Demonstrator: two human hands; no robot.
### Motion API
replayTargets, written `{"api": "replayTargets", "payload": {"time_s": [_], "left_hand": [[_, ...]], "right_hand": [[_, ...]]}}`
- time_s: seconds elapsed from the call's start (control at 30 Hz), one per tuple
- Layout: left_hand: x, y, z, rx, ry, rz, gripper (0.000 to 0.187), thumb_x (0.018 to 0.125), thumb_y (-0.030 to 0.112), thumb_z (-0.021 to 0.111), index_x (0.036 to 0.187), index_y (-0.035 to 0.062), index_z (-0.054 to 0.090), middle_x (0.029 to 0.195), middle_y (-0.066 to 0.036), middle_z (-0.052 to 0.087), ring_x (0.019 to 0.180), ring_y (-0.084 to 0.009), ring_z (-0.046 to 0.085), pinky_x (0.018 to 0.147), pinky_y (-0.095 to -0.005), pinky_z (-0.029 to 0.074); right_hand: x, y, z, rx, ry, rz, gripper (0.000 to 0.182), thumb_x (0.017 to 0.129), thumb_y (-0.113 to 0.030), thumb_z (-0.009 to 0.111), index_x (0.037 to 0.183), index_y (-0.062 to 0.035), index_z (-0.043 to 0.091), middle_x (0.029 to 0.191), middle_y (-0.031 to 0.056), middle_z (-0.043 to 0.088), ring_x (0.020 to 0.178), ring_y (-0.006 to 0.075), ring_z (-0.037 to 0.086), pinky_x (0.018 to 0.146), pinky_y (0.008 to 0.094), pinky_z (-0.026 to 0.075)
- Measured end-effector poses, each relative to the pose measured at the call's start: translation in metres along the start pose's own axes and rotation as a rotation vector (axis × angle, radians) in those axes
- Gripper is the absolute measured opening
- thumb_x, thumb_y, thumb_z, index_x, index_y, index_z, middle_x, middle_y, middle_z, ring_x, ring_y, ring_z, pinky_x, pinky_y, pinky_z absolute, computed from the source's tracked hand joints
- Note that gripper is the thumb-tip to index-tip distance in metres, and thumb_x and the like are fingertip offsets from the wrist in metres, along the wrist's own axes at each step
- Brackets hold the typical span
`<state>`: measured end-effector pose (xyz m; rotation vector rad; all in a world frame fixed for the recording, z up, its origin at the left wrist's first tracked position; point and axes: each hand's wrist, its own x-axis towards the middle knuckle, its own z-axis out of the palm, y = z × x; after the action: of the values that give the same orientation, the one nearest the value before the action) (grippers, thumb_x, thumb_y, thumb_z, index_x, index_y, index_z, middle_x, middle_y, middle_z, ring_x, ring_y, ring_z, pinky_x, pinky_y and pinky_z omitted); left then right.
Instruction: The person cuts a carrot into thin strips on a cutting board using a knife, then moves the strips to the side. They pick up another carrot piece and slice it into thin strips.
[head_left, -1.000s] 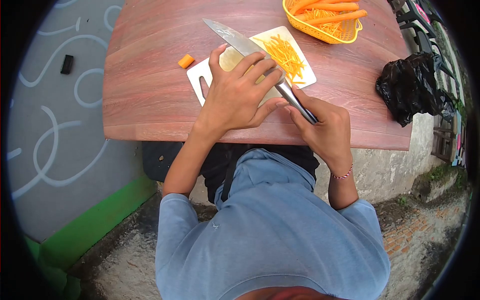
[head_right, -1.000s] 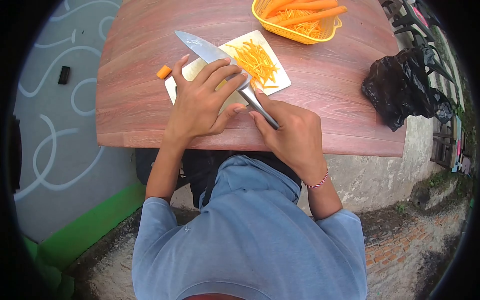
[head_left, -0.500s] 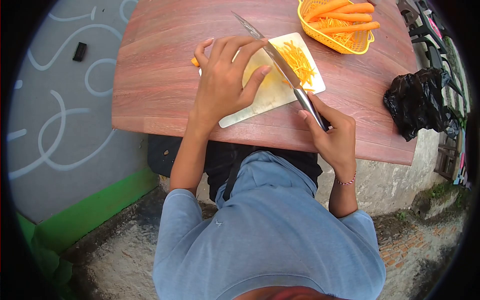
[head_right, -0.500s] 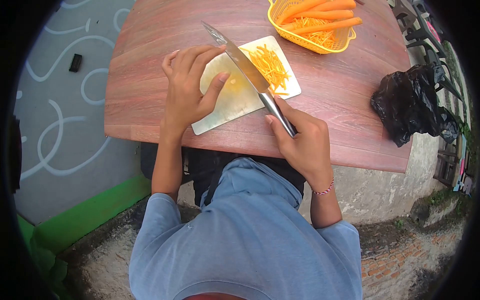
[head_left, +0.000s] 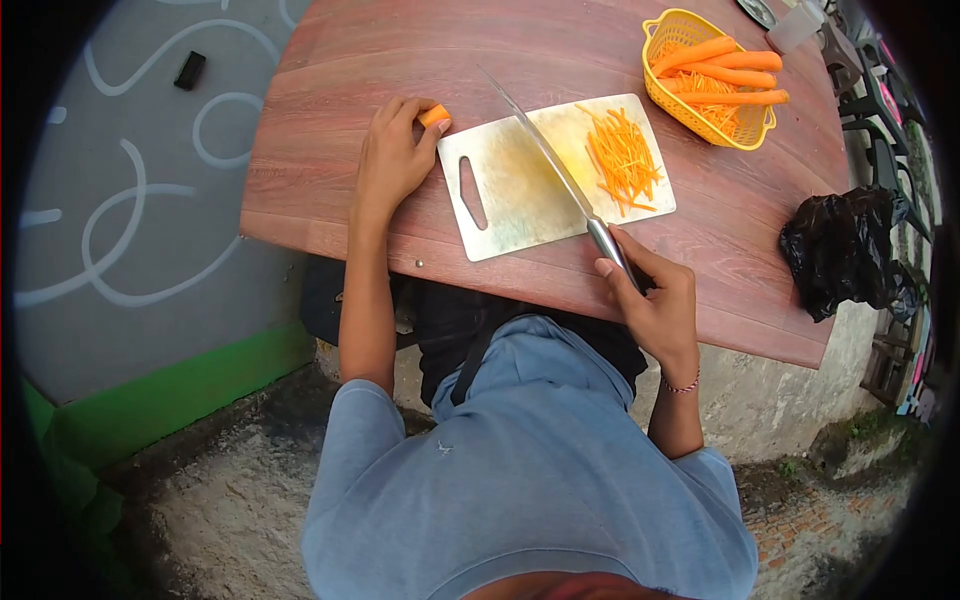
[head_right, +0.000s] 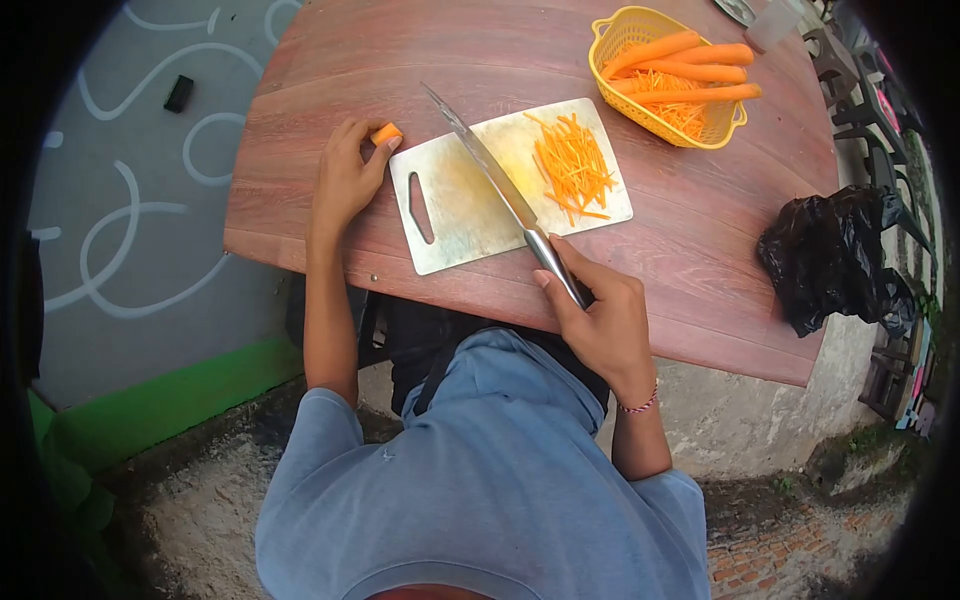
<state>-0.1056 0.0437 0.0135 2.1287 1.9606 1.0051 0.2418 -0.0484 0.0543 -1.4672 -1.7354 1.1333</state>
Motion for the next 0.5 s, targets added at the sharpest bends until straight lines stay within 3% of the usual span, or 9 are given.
{"api": "replayTargets", "payload": {"time_s": [0.13, 0.23, 0.3, 0.4, 0.5], "left_hand": [[-0.004, 0.013, -0.015, -0.195, 0.066, -0.044, 0.028, 0.093, 0.012, 0.076, 0.118, 0.0007, 0.075, 0.108, -0.015, 0.07, 0.1, -0.0309, 0.07, 0.085, -0.0395, 0.056], [-0.009, 0.031, -0.029, -0.261, 0.023, 0.062, 0.032, 0.091, 0.006, 0.077, 0.122, 0.0001, 0.074, 0.109, -0.015, 0.069, 0.099, -0.0297, 0.072, 0.08, -0.037, 0.058], [-0.008, 0.054, -0.031, -0.374, -0.131, 0.078, 0.033, 0.087, 0.003, 0.079, 0.12, 0.0011, 0.074, 0.109, -0.014, 0.072, 0.095, -0.0272, 0.073, 0.081, -0.0364, 0.059], [-0.008, 0.073, -0.019, -0.399, -0.302, 0.023, 0.033, 0.085, 0.0, 0.08, 0.117, 0.0008, 0.073, 0.109, -0.013, 0.074, 0.092, -0.0257, 0.074, 0.082, -0.0352, 0.059], [-0.013, 0.08, 0.001, -0.433, -0.308, 0.066, 0.031, 0.083, 0.0, 0.081, 0.113, 0.001, 0.074, 0.109, -0.012, 0.076, 0.093, -0.0263, 0.075, 0.083, -0.0359, 0.059]], "right_hand": [[-0.002, 0.006, -0.003, -0.005, 0.006, 0.035, 0.045, 0.095, -0.022, 0.081, 0.131, 0.003, 0.072, 0.102, 0.0253, 0.079, 0.084, 0.0196, 0.078, 0.078, 0.0321, 0.057], [-0.002, 0.005, -0.004, -0.012, 0.019, 0.059, 0.046, 0.095, -0.023, 0.081, 0.132, 0.0034, 0.072, 0.1, 0.0242, 0.079, 0.081, 0.0177, 0.076, 0.077, 0.032, 0.057], [-0.001, 0.004, -0.005, -0.027, 0.027, 0.068, 0.047, 0.095, -0.023, 0.082, 0.132, 0.0034, 0.072, 0.098, 0.0229, 0.08, 0.078, 0.0162, 0.074, 0.075, 0.032, 0.057], [0.0, 0.0, -0.006, -0.018, -0.014, 0.13, 0.046, 0.098, -0.023, 0.08, 0.135, 0.0029, 0.071, 0.088, 0.0157, 0.078, 0.071, 0.0122, 0.069, 0.07, 0.0311, 0.056], [-0.001, -0.006, -0.003, 0.137, -0.054, 0.156, 0.044, 0.102, -0.021, 0.075, 0.139, 0.0022, 0.068, 0.083, 0.0084, 0.074, 0.066, 0.0097, 0.065, 0.064, 0.0297, 0.054]]}}
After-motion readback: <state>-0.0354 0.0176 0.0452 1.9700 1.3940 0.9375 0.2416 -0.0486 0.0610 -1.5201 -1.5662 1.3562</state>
